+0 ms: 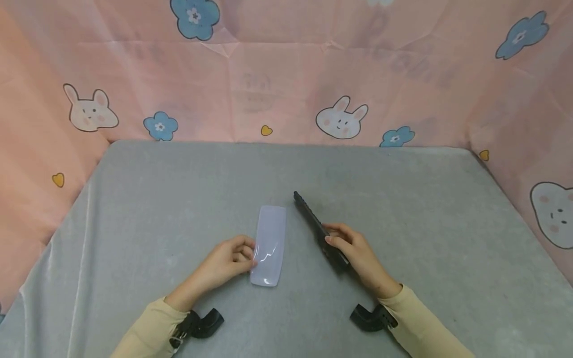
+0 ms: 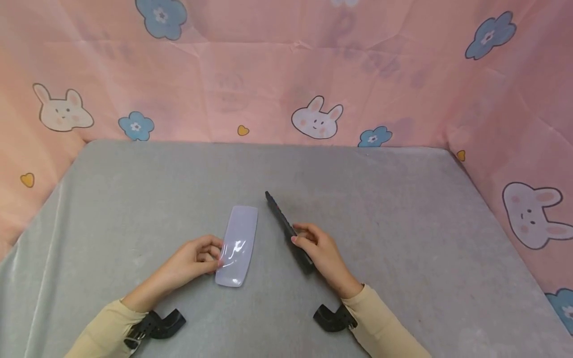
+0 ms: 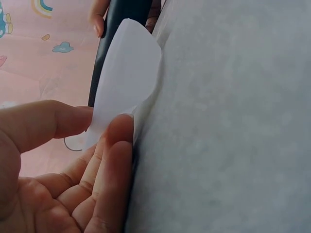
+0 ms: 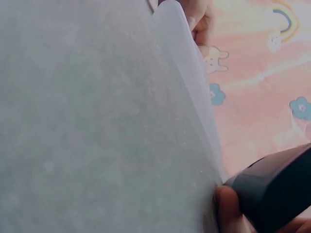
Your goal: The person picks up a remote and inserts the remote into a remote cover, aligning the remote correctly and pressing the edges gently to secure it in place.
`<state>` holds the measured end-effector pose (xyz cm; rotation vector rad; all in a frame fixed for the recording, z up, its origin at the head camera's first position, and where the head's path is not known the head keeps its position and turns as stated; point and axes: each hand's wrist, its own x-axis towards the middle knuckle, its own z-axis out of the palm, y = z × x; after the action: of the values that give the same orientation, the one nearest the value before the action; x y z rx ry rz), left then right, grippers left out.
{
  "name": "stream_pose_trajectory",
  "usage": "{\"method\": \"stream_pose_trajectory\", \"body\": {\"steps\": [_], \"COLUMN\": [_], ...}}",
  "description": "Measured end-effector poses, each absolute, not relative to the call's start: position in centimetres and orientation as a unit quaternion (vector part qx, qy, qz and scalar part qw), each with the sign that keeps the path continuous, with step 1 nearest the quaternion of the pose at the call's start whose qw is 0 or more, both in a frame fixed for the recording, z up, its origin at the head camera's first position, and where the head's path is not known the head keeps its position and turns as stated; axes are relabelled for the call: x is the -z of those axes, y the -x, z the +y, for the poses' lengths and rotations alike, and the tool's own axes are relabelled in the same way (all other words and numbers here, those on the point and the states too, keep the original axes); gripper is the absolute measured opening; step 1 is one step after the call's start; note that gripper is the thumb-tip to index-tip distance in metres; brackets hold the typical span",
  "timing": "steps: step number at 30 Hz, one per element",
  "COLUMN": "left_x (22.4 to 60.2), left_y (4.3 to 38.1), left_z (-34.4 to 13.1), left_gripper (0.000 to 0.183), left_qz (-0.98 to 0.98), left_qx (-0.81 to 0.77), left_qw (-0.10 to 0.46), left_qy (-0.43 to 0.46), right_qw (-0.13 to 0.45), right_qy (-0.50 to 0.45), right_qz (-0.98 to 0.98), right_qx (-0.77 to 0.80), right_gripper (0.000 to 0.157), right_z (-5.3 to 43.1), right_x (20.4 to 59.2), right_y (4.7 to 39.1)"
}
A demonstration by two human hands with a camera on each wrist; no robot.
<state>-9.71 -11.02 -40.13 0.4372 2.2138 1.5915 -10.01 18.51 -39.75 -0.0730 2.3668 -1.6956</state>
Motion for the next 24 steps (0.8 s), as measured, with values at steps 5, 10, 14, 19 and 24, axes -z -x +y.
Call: {"method": "stream_pose_trajectory", "body": {"steps": [5,10,14,19,24], "left_x": [40.13,40.15,40.15,40.13,40.03], "left_y": [9.72,9.77,9.78,9.77,9.76], "left_z": [-11.01,-11.02,-11.06,-11.05,-10.94], "left_gripper": [0.033,0.032,0.031,0.031,0.033], "left_qz": [0.786,0.785,0.782,0.778,0.767], "left_qx": [-0.566,-0.567,-0.571,-0.577,-0.596], "left_qw": [0.194,0.196,0.196,0.198,0.201], "left_qy": [-0.154,-0.155,-0.154,-0.149,-0.128], "right_qw": [0.130,0.139,0.142,0.154,0.162], "right_qy": [0.023,0.028,0.030,0.025,0.027], "right_qz": [0.768,0.710,0.675,0.682,0.692], "right_qx": [0.627,0.689,0.723,0.715,0.703], "right_gripper": [0.038,0.035,0.037,0.041,0.042], "right_z": [18.65,18.68,18.64,18.64,18.64], "right_x": [39.71,39.96,40.13,40.02,39.78], "right_y": [10.03,10.16,10.26,10.20,10.08]}}
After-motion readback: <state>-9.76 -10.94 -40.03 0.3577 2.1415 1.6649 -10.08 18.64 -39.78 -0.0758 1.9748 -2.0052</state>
